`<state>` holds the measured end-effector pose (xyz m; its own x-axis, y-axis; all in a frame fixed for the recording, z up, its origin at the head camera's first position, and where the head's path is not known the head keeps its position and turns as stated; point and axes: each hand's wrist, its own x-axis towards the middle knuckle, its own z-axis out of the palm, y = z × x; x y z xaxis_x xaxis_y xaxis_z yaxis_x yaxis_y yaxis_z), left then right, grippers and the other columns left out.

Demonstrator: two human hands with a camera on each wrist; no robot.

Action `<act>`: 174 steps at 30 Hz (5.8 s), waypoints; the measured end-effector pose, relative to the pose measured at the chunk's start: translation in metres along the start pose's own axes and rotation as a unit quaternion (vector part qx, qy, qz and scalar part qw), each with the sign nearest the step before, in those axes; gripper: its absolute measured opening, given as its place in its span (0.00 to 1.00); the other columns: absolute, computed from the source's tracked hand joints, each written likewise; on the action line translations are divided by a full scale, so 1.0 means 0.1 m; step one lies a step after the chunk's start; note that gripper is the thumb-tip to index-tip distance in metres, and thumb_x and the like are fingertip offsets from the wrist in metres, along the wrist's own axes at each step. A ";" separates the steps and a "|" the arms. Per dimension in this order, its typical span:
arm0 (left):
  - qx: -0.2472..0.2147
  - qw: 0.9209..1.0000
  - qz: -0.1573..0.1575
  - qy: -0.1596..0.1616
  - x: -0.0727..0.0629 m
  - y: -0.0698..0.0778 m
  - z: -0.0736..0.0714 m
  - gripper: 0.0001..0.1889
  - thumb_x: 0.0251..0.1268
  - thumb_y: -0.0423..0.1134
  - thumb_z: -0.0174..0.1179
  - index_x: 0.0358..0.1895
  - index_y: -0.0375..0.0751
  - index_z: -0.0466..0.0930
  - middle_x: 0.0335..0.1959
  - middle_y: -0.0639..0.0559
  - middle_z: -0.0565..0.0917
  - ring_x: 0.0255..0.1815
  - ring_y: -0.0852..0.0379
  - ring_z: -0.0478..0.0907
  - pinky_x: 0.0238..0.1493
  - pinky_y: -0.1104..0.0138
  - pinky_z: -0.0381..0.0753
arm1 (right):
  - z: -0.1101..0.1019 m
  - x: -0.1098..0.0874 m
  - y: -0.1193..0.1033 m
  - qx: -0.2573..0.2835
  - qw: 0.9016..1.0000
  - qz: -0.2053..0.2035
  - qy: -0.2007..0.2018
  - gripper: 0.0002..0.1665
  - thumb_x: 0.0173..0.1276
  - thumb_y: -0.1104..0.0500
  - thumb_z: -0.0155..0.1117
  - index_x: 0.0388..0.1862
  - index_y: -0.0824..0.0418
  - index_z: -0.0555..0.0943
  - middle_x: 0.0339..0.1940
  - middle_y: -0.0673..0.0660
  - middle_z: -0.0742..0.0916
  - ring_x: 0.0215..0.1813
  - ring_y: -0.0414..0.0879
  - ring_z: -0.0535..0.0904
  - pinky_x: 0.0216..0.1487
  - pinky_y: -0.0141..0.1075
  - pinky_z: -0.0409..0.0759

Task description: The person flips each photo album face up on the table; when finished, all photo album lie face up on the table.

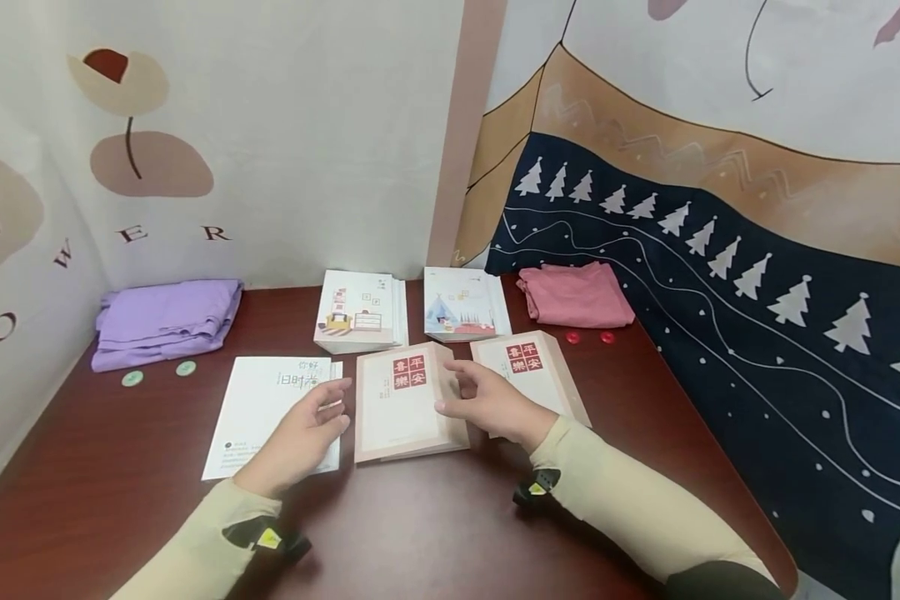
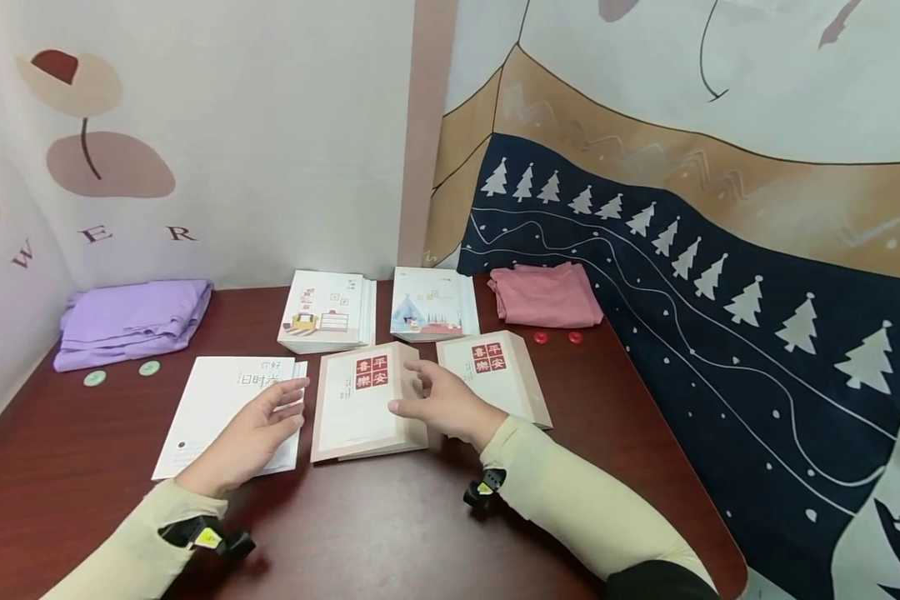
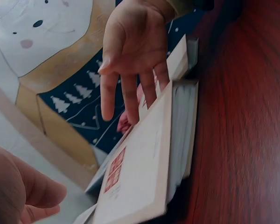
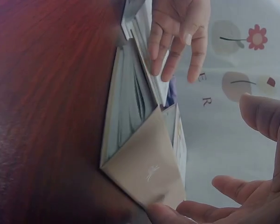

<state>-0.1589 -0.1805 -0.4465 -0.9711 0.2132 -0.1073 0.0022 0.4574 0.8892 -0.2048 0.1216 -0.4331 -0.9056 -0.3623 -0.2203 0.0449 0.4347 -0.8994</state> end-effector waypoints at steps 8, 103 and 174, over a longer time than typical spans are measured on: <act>0.022 0.996 -0.075 -0.034 0.09 0.11 0.17 0.35 0.77 0.38 0.57 0.82 0.31 0.56 0.69 0.24 0.74 0.69 0.32 0.76 0.65 0.42 0.79 | 0.03 0.00 0.07 0.025 0.999 -0.005 -0.023 0.48 0.69 0.52 0.76 0.83 0.58 0.64 0.81 0.69 0.69 0.82 0.64 0.65 0.79 0.56 0.67; 0.004 0.999 0.005 0.053 0.20 0.35 0.35 0.39 0.75 0.36 0.57 0.85 0.42 0.51 0.86 0.34 0.54 0.87 0.36 0.47 0.84 0.42 0.47 | -0.15 -0.06 0.05 0.066 0.996 -0.005 0.065 0.57 0.70 0.56 0.73 0.89 0.52 0.50 0.84 0.73 0.63 0.81 0.71 0.62 0.78 0.61 0.66; -0.188 0.979 -0.013 -0.078 0.86 0.77 1.67 0.49 0.54 0.20 0.54 0.85 0.42 0.55 0.78 0.34 0.66 0.70 0.42 0.70 0.73 0.51 0.69 | -1.23 -0.40 0.68 -0.027 0.993 0.100 0.047 0.49 0.71 0.55 0.72 0.86 0.56 0.60 0.80 0.68 0.70 0.71 0.64 0.73 0.66 0.56 0.81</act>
<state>-0.2020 0.0173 -0.4610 -0.9215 0.3478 -0.1729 -0.1389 0.1207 0.9829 -0.2174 0.2666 -0.4391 -0.9160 -0.1869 -0.3551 0.2085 0.5344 -0.8191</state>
